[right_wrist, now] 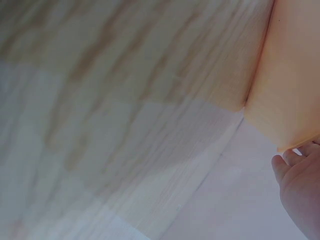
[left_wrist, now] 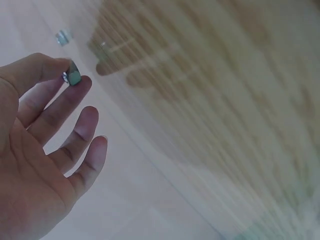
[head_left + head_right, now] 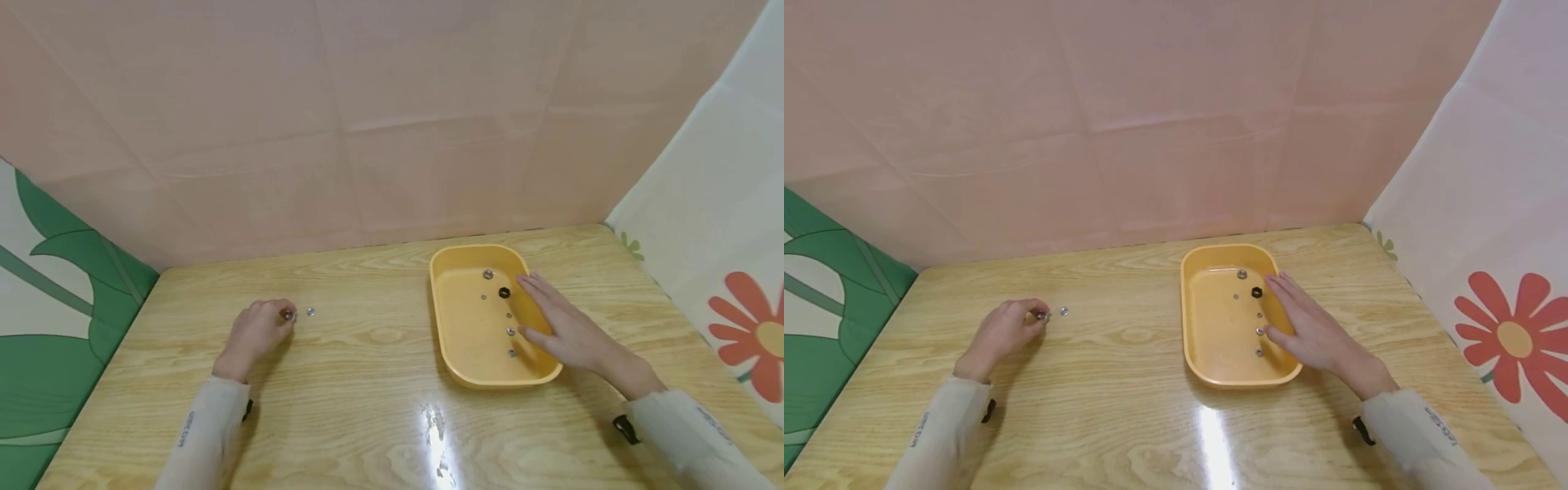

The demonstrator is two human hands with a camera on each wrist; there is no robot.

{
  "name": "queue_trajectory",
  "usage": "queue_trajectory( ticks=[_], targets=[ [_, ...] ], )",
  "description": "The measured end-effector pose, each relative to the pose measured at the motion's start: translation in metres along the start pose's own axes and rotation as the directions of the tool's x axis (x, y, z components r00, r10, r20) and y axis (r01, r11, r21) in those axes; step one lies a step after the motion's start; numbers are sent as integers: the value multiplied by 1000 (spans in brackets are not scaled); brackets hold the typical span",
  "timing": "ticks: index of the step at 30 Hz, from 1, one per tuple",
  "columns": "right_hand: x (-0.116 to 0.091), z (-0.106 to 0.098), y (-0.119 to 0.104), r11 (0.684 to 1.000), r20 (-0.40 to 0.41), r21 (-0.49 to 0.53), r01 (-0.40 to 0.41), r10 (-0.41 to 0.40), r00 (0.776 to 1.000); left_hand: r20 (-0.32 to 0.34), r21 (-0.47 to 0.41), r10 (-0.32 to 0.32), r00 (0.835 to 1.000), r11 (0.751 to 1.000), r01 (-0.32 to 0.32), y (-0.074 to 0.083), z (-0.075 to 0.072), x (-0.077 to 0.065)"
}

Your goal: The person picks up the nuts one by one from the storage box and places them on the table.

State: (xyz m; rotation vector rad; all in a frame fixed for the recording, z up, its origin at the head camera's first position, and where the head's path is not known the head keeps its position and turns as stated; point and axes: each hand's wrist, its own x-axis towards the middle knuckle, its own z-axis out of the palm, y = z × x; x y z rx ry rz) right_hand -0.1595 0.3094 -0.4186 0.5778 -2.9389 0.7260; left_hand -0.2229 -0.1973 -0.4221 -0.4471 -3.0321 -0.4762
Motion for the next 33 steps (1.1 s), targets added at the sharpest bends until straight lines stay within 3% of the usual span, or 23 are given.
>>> queue_trajectory(
  ticks=[16, 25, 33],
  targets=[
    [0, -1, 0, 1000, 26, -3, -27, 27, 999, -6, 62, 40, 999, 997, -40, -2, 1, 0],
    [0, 0, 1, 1000, 27, -5, -29, 29, 999, 26, 72, 28, 999, 997, -30, -2, 1, 1],
    [0, -1, 0, 999, 37, 3, -43, 43, 998, -7, 69, 21, 1000, 997, -20, 3, -2, 1]
  ],
)
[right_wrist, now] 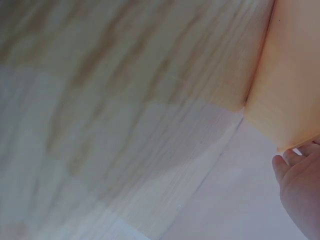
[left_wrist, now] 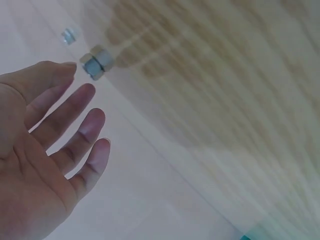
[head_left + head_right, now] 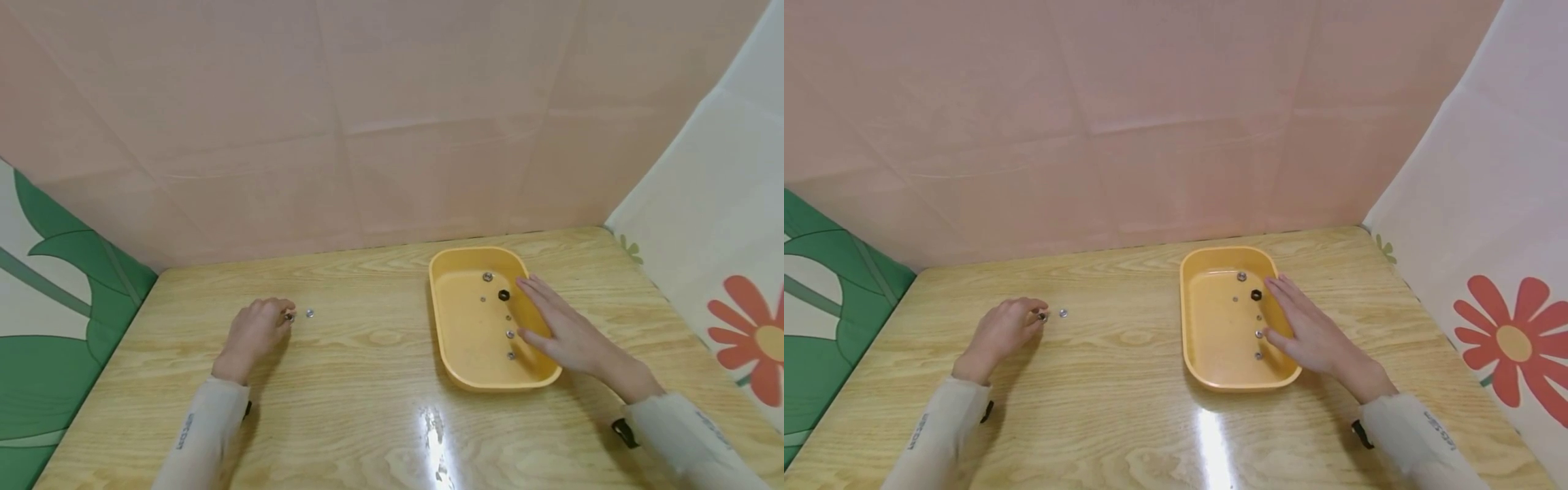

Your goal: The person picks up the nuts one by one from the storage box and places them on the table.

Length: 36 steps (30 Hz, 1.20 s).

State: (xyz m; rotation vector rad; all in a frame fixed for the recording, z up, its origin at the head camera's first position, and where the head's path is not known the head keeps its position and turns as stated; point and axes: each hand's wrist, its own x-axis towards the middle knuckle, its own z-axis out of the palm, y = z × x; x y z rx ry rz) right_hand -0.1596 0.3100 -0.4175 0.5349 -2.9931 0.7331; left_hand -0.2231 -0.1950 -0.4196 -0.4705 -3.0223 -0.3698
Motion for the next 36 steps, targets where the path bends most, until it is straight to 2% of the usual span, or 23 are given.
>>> queue_trajectory(
  ticks=[8, 16, 22, 27, 36],
  targets=[
    [0, 0, -1, 1000, -2, 11, 5, -5, 1000, -57, 4, 29, 998, 1000, -29, 12, -1, 0],
    [0, 1, -1, 1000, -10, -1, 21, -21, 1000, -48, -31, 36, 998, 999, -37, 25, -3, 1],
    [1, 1, 0, 999, -32, -16, 37, -37, 999, -68, -46, 86, 994, 995, -89, 33, -2, 5],
    [1, 0, -1, 1000, -10, -1, 15, -15, 1000, -89, -28, 118, 989, 992, -121, 39, -1, 7],
    [0, -1, -1, 1000, 10, -5, -8, 8, 1000, -58, -46, 154, 986, 987, -157, 55, 3, 8]
  ],
)
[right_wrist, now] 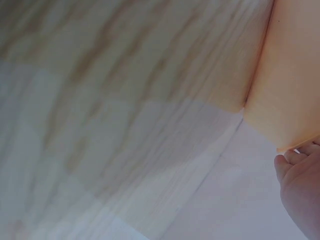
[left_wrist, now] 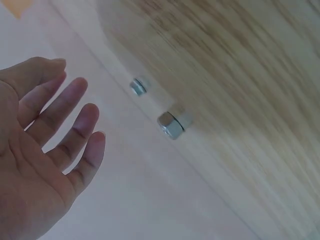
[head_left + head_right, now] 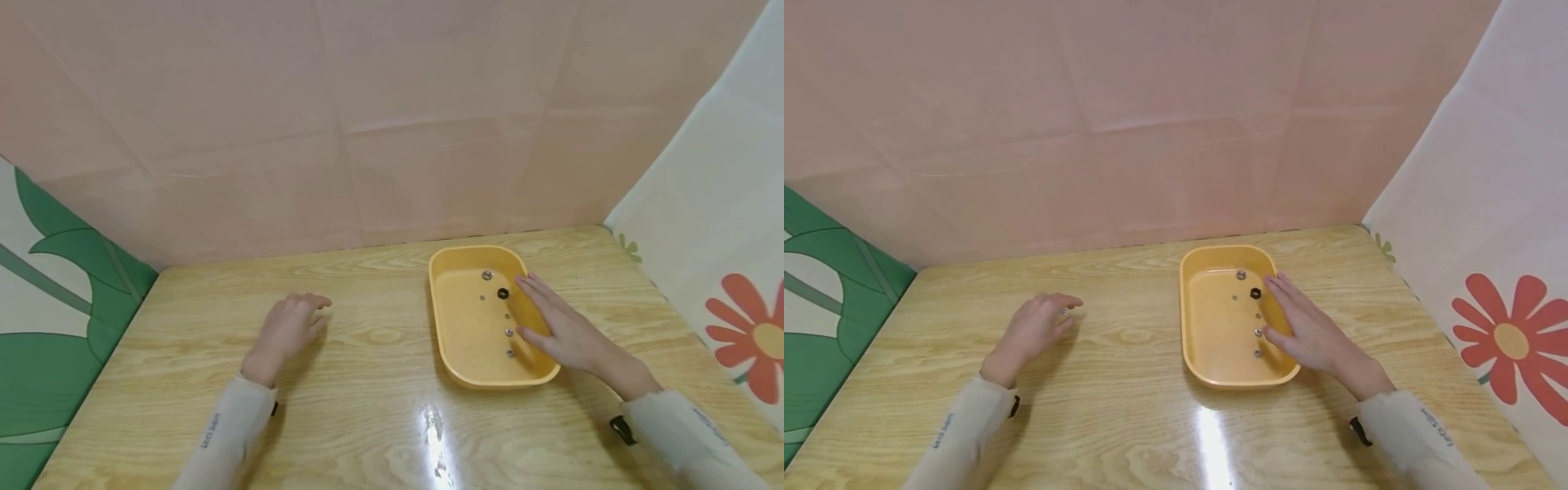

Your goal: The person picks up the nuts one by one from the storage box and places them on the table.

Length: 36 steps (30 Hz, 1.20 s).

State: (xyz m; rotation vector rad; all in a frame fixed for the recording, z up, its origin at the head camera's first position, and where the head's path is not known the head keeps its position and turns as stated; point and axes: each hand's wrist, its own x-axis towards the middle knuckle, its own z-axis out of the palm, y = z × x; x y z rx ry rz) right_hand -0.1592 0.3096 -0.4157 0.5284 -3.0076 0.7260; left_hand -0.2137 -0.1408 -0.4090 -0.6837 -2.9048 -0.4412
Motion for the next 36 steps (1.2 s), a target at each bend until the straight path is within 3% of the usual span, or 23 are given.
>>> queue_trajectory(
  ticks=[36],
  targets=[
    [-1, 0, 0, 1000, 2, 1, -3, 3, 1000, 6, -57, 77, 997, 995, -77, 51, 2, 20]
  ],
)
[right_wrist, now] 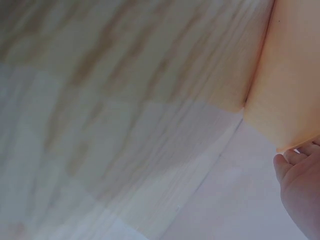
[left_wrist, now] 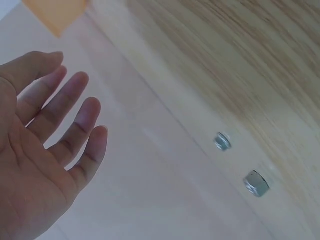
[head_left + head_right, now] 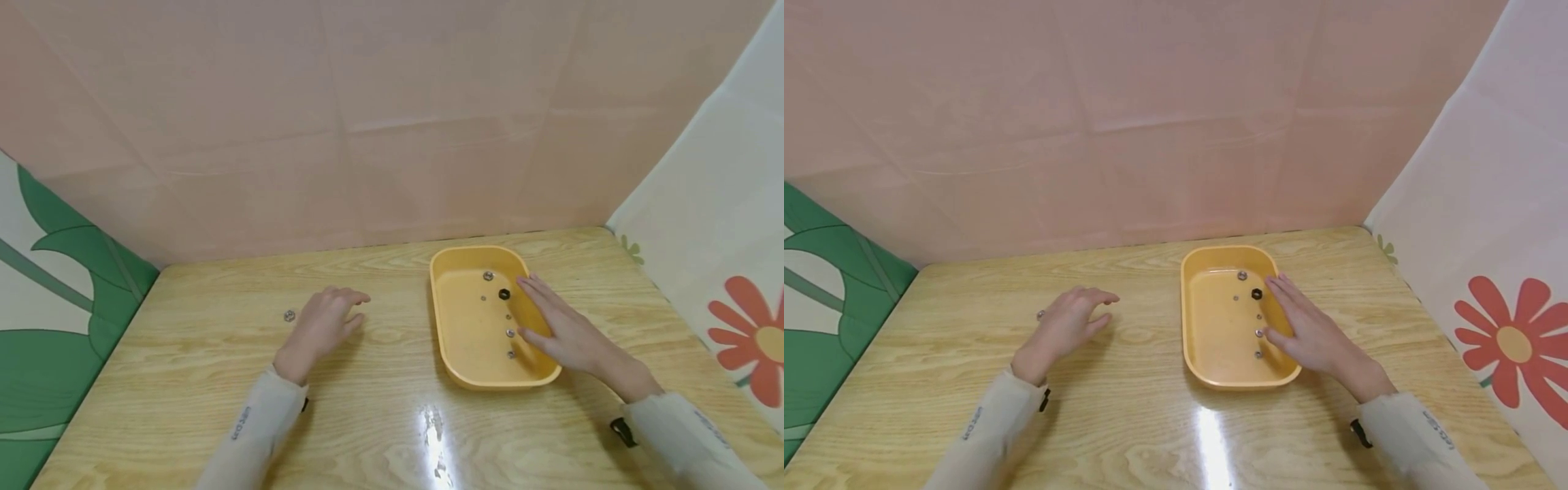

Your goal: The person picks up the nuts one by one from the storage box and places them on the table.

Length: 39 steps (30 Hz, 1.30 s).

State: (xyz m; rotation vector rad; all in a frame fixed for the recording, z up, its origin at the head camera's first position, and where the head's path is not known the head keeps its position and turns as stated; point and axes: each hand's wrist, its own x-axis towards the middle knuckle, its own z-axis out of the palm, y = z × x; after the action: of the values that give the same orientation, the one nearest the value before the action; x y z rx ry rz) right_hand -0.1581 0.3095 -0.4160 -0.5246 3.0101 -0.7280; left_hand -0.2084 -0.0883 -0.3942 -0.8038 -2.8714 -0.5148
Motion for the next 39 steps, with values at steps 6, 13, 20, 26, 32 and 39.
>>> queue_trajectory(
  ticks=[6, 13, 20, 26, 32, 39],
  targets=[
    [-1, 0, 1, 1000, -23, 7, 30, -30, 999, 5, -7, 35, 999, 999, -35, 10, 0, 4],
    [-1, 0, 1, 1000, -14, 20, 22, -22, 1000, 19, -17, 64, 998, 998, -64, 20, 1, 8],
    [-1, 0, 1, 1000, -21, 14, 20, -20, 1000, 10, -26, 90, 996, 996, -89, 30, 1, 11],
    [-1, 1, 1, 1000, -24, 6, 29, -29, 999, -8, -9, 128, 992, 992, -128, 37, 5, 13],
    [-1, 1, 1, 1000, -24, 4, 30, -30, 999, -6, -15, 148, 989, 989, -148, 46, 5, 17],
    [0, 0, 0, 1000, -16, 1, 19, -19, 1000, 4, -1, 175, 985, 985, -175, 53, 5, 21]
  ],
)
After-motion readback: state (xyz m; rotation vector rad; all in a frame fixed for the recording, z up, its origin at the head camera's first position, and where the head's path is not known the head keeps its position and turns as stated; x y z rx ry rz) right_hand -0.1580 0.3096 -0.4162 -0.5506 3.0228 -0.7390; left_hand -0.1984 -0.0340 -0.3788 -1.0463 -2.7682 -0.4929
